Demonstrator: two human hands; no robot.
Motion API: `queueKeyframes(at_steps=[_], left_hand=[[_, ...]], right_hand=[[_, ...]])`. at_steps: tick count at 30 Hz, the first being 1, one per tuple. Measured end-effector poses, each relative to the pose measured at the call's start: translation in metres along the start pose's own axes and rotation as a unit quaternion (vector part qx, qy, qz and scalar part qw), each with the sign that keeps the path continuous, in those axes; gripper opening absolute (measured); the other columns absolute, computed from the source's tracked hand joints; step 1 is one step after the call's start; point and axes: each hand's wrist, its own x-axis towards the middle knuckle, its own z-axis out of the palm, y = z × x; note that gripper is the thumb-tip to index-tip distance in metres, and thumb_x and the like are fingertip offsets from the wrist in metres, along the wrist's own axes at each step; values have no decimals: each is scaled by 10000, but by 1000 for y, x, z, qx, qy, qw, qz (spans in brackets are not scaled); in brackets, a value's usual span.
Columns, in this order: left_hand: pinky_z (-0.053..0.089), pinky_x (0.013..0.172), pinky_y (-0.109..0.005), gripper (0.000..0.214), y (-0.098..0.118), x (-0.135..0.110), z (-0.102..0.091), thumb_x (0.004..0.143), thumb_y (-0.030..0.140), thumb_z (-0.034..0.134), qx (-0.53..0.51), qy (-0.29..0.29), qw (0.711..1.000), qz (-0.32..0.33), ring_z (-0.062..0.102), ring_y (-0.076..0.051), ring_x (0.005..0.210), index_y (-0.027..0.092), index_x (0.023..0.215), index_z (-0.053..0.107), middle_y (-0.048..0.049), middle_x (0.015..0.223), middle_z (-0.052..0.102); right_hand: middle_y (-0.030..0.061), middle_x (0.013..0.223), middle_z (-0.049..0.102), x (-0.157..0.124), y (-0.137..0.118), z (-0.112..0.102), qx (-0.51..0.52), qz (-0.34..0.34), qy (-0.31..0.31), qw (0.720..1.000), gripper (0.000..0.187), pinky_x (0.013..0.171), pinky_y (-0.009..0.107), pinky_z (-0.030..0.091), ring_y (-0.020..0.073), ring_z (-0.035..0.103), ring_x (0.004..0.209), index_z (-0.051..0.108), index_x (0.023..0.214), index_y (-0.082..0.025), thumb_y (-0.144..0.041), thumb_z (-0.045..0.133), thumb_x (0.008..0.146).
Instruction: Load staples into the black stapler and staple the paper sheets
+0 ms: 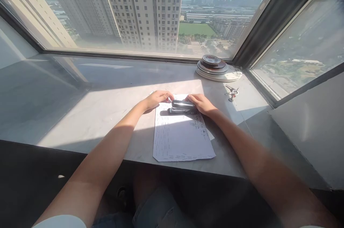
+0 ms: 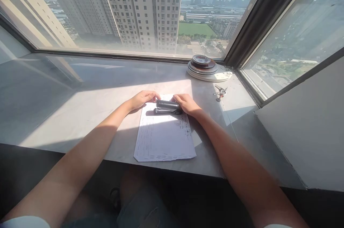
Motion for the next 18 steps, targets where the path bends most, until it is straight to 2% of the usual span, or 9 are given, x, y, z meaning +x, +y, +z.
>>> queueKeyframes(at_steps=[6, 13, 18], left_hand=[[462, 1032, -411, 427, 6, -1, 1, 1087, 522, 547, -1, -16, 1000, 3, 638, -209, 1031, 175, 1051, 792, -108, 1093, 722], [455, 1006, -432, 395, 11, -5, 2, 1087, 516, 556, 7, -14, 999, -35, 649, -244, 1111, 198, 1078, 790, -109, 1167, 726], [466, 1032, -407, 416, 4, -2, 0, 1087, 524, 544, -5, -23, 1000, -5, 652, -222, 1073, 190, 1055, 789, -103, 1120, 723]], right_hand=[[36, 752, 607, 0, 4, -1, 4, -4, -14, 1000, 625, 723, 351, 407, 193, 489, 672, 725, 913, -170, -694, 405, 1026], [35, 761, 602, -1, 4, -2, 8, 8, -22, 1000, 605, 718, 346, 403, 200, 500, 697, 719, 920, -174, -677, 405, 1040], [40, 773, 608, -1, 4, -2, 14, 10, -23, 1000, 602, 725, 346, 398, 202, 502, 705, 721, 910, -174, -675, 411, 1036]])
